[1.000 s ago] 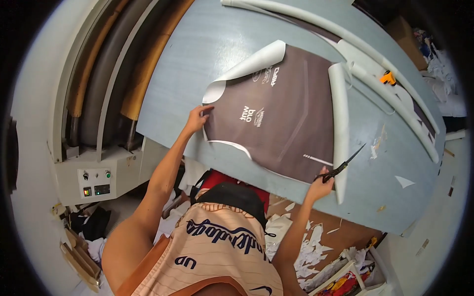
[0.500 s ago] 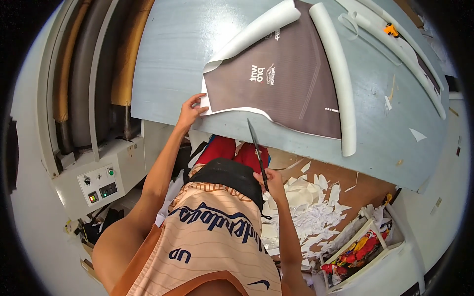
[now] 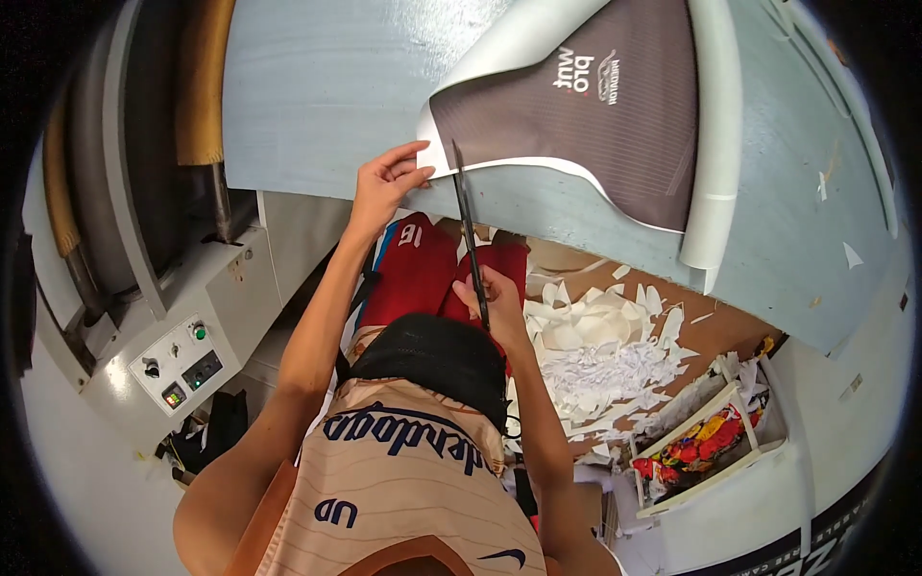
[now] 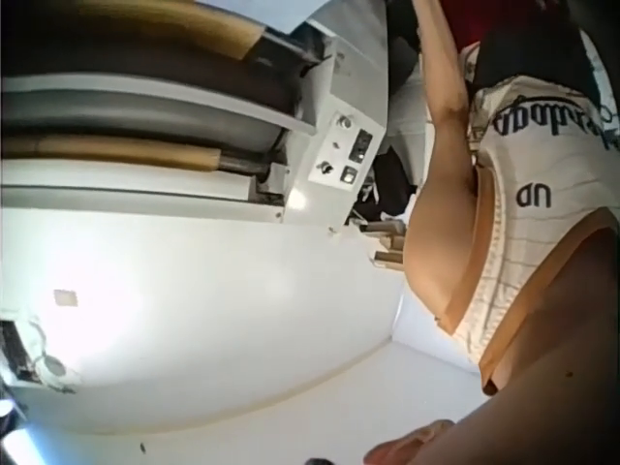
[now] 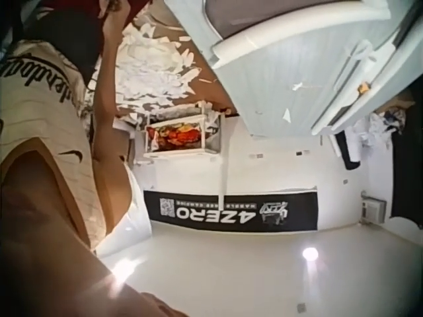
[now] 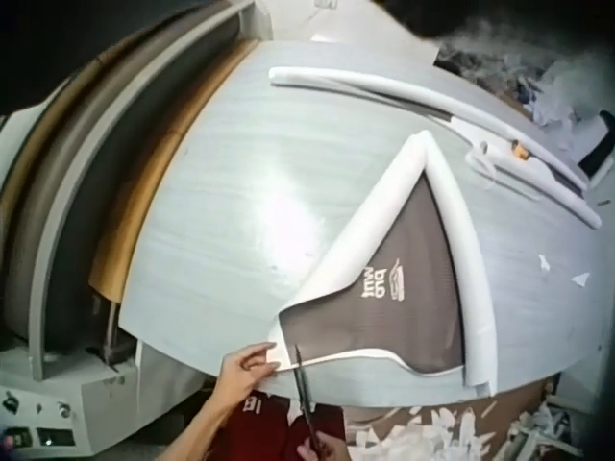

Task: Cutting out clothing pattern pieces from printed fabric using scissors on a production table.

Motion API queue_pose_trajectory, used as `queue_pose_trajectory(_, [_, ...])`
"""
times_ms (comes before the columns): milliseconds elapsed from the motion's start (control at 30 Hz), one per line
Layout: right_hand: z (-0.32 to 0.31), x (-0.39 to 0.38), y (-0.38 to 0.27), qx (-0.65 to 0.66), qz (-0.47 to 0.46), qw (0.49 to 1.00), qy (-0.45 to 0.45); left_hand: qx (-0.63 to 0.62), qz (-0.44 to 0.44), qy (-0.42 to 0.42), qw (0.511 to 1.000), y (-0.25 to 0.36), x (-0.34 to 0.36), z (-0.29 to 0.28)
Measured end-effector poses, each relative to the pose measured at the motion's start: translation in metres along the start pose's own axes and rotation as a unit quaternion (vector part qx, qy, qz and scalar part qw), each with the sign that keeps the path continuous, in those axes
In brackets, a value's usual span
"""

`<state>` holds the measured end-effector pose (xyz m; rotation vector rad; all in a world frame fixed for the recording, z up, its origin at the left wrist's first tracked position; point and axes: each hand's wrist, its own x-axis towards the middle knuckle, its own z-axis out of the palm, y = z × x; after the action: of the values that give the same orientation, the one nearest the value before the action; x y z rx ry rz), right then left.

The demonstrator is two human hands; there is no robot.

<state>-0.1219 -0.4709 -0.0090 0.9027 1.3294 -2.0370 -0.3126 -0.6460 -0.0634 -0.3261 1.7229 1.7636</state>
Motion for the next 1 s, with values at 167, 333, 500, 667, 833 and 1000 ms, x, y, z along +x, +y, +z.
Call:
queue_pose_trajectory(167, [0.007,0.017,0.006,0.027,0.024,0.999,0.001,-0.003,0.0,-0.007,1.0,-0.004,0.01,-0.004])
queue_pose_trajectory(333, [0.007,0.03,0.009,-0.068,0.002,0.997,0.026,-0.009,-0.003,-0.022,1.0,0.001,0.012,-0.009])
queue_pose_trajectory(500, [0.01,0.03,0.004,-0.105,0.001,0.994,0.034,-0.008,0.001,-0.02,1.0,-0.003,0.013,-0.009])
queue_pose_trajectory(667, [0.008,0.029,-0.007,-0.107,0.032,0.993,0.04,0.008,-0.008,-0.034,0.999,0.004,0.013,-0.012])
queue_pose_trajectory(833, [0.007,0.045,-0.003,-0.059,0.016,0.996,0.072,0.018,-0.028,-0.049,0.998,0.006,0.014,-0.013])
queue_pose_trajectory(1000, [0.007,0.061,-0.015,-0.069,0.013,0.996,0.062,0.017,-0.039,-0.066,0.997,0.006,0.016,-0.017])
